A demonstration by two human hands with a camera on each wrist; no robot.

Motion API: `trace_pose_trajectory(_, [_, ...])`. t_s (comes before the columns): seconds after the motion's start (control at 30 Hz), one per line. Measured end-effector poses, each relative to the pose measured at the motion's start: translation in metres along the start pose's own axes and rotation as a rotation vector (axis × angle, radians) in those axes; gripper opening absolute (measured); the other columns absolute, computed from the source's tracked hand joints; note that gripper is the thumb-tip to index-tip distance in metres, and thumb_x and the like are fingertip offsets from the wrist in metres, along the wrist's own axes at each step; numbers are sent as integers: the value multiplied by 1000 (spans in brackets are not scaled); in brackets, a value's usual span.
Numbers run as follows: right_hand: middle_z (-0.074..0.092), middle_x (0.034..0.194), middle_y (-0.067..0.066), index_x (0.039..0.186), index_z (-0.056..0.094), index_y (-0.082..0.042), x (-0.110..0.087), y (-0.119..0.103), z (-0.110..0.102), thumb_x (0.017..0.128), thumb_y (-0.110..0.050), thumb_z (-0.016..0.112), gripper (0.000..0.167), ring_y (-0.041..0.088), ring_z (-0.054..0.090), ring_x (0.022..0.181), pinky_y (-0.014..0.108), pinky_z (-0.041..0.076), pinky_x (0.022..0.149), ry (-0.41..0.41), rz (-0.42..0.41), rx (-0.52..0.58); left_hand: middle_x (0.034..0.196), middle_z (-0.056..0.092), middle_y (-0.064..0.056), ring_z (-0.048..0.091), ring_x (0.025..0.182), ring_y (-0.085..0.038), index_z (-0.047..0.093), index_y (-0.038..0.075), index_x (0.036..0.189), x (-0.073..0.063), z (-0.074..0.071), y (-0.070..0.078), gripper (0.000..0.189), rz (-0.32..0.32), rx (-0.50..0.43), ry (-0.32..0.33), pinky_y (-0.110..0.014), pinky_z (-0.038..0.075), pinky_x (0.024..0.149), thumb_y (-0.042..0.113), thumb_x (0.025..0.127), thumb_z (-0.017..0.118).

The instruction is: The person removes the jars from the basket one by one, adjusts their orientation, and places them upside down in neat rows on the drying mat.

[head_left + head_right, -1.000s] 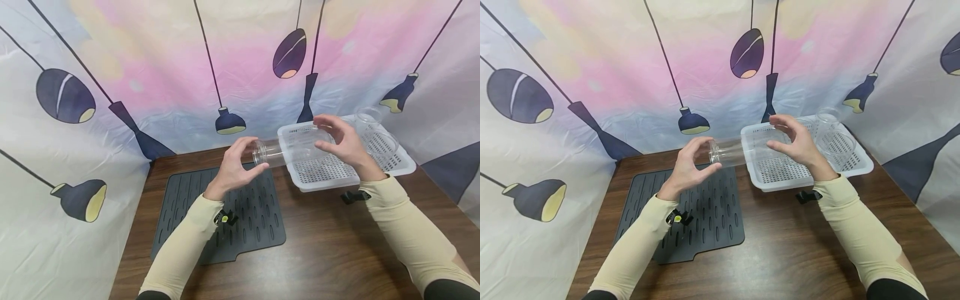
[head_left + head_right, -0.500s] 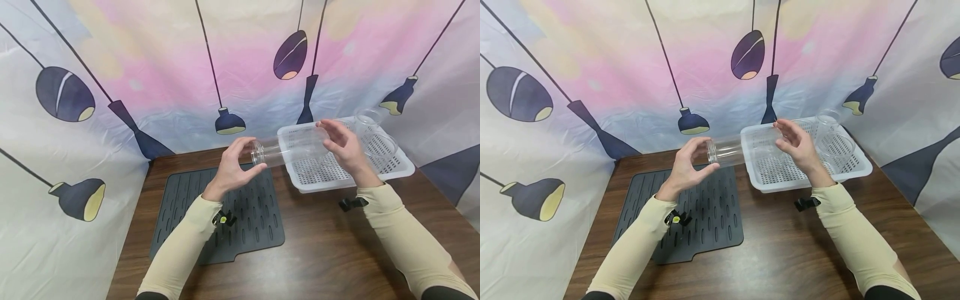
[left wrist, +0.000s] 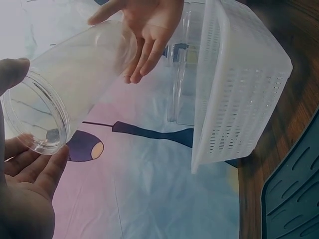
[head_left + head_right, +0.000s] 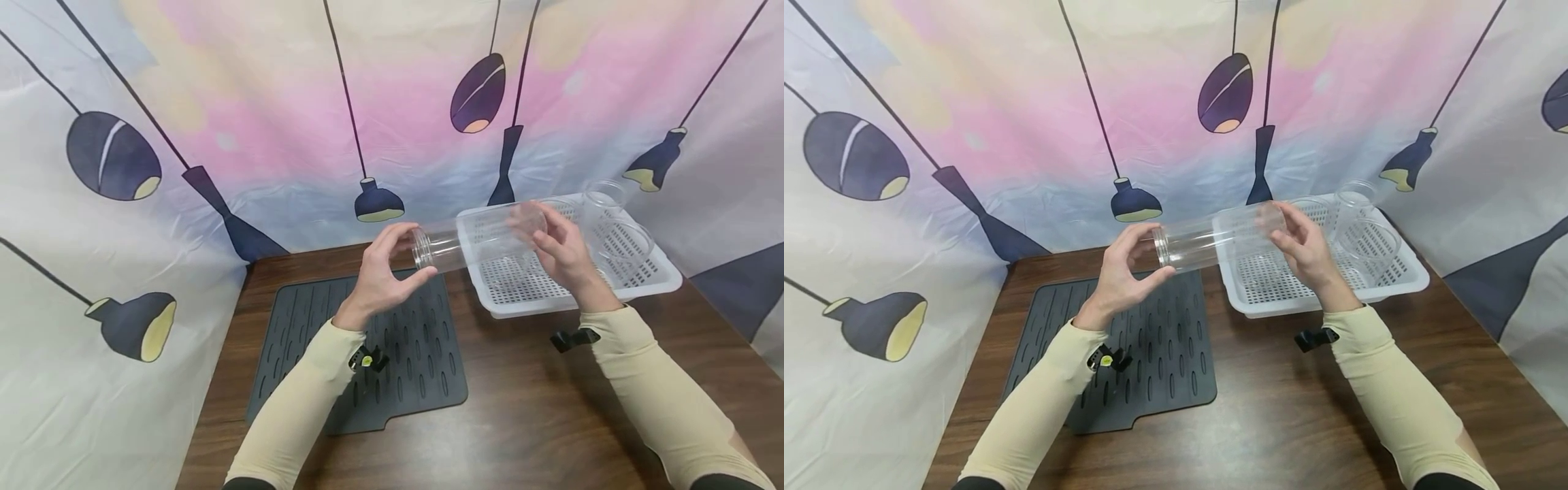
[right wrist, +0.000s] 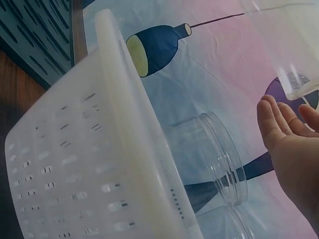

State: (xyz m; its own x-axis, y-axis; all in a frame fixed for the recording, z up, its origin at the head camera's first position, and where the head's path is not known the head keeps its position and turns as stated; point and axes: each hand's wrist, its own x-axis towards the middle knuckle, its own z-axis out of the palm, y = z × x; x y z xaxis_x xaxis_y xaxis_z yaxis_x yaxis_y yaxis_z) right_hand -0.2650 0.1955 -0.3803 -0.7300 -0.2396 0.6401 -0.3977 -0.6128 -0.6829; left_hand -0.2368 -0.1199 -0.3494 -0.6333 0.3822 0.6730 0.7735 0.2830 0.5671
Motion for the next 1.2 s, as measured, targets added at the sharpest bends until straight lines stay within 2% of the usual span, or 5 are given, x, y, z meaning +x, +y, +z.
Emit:
trace_pose_trajectory(0.43, [51, 137, 26, 139, 39, 14, -1, 4, 5, 94, -3, 62, 53, 37, 55, 124, 42, 41, 109, -67, 20, 170, 129, 53, -19, 58, 114, -30, 50, -3, 135, 0, 1, 4, 66, -17, -49, 3, -37, 50, 99, 4, 77, 81])
trace_pose_trajectory(0.63, [51, 135, 25, 137, 40, 13, 0, 7, 9, 93, -3, 63, 52, 39, 55, 123, 42, 41, 109, -68, 33, 204, 125, 52, -27, 58, 112, -37, 49, -11, 130, 3, -4, 30, 62, -26, -62, -2, -50, 50, 96, -4, 77, 78])
trace_pose_trajectory(0.83, [55, 131, 26, 134, 41, 14, 2, 12, 11, 92, 1, 62, 49, 39, 55, 123, 44, 39, 110, -40, 26, 278, 125, 52, -28, 58, 112, -36, 49, -14, 129, 4, -6, 40, 60, -15, -73, -2, -46, 50, 97, -5, 77, 77])
trace_pose_trajectory(1.03, [61, 121, 23, 127, 48, 13, 8, 12, 15, 88, 6, 63, 42, 37, 60, 115, 43, 44, 106, 14, 18, 360, 128, 51, -28, 57, 115, -37, 48, -14, 131, 3, -3, 29, 62, -10, -97, -3, -38, 49, 100, -6, 77, 77])
trace_pose_trajectory(1.2, [61, 119, 21, 124, 51, 13, 11, 9, 17, 88, 8, 61, 37, 35, 62, 111, 40, 45, 106, 53, 18, 258, 139, 48, -20, 52, 125, -31, 43, -2, 142, -4, 0, 2, 71, -33, -80, -17, -37, 45, 106, 1, 80, 78])
